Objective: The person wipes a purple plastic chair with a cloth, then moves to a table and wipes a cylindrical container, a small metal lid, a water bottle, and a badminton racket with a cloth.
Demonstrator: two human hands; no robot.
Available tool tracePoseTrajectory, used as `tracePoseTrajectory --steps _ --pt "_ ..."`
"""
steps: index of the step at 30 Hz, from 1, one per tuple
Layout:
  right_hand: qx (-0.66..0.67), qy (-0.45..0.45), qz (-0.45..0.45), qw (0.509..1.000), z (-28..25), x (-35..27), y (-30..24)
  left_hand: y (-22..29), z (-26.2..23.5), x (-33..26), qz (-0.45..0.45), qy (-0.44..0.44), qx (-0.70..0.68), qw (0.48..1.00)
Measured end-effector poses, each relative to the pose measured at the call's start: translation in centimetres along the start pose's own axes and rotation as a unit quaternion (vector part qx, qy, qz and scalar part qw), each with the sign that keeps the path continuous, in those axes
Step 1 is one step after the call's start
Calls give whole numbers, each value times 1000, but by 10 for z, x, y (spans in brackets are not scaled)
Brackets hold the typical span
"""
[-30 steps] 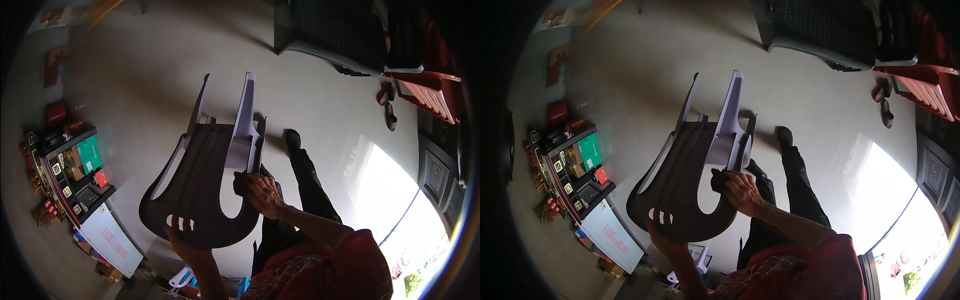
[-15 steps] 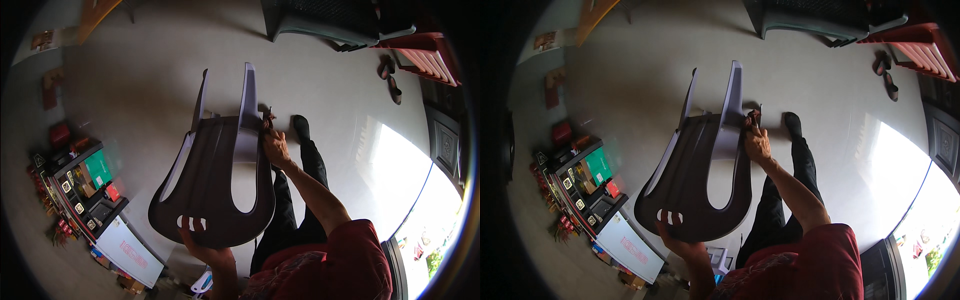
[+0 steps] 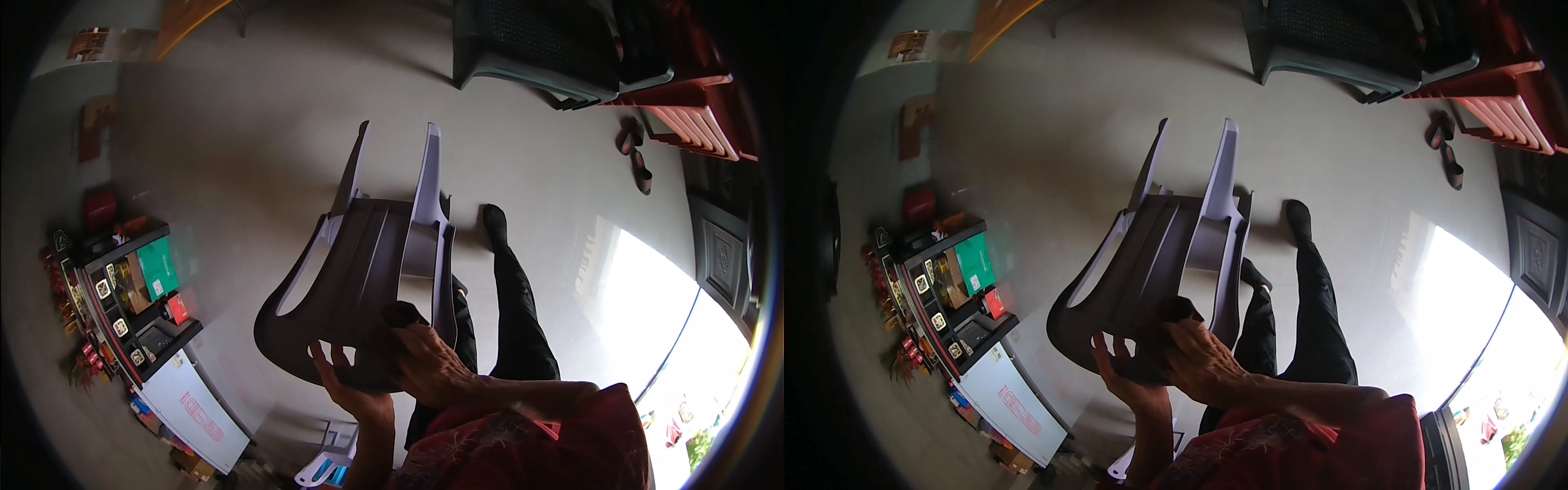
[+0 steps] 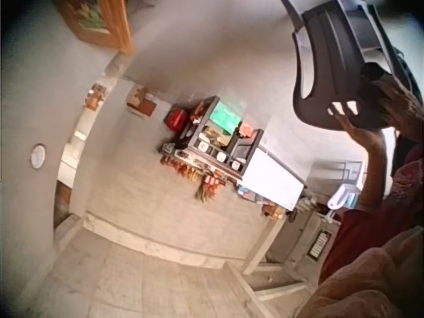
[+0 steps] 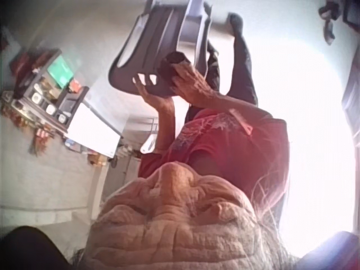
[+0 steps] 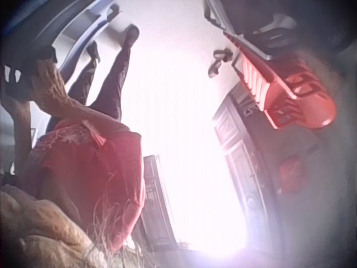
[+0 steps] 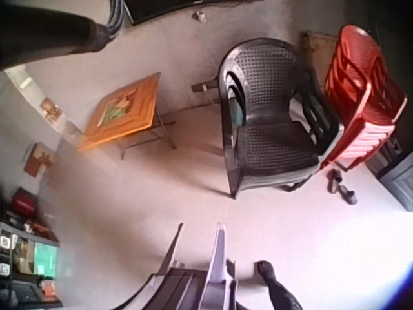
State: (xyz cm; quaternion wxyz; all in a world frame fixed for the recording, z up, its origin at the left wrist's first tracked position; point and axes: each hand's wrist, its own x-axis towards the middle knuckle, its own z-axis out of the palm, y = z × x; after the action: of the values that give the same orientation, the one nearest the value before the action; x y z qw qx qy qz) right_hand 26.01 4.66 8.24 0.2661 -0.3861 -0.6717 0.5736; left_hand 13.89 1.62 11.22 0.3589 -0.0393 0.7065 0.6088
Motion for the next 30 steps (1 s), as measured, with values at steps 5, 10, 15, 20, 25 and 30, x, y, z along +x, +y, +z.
tracePoseTrajectory --steps 5,10,15,20,25,30 --pt "-154 -119 0 981 44 27 62 2 -10 -5 -19 38 9 999" --pt "-352 13 17 936 66 83 192 -20 -50 -5 65 19 185 980" --pt "-424 46 14 904 66 139 249 -14 -61 -7 -33 8 -20 999" --pt "-339 -19 97 936 83 119 234 -15 -66 -9 -52 29 -39 997" --pt "-193 -65 125 971 85 82 180 -23 -83 -11 -67 56 -47 995" --pt "-10 -30 -12 999 82 37 96 -23 -83 -8 -64 39 -70 995"
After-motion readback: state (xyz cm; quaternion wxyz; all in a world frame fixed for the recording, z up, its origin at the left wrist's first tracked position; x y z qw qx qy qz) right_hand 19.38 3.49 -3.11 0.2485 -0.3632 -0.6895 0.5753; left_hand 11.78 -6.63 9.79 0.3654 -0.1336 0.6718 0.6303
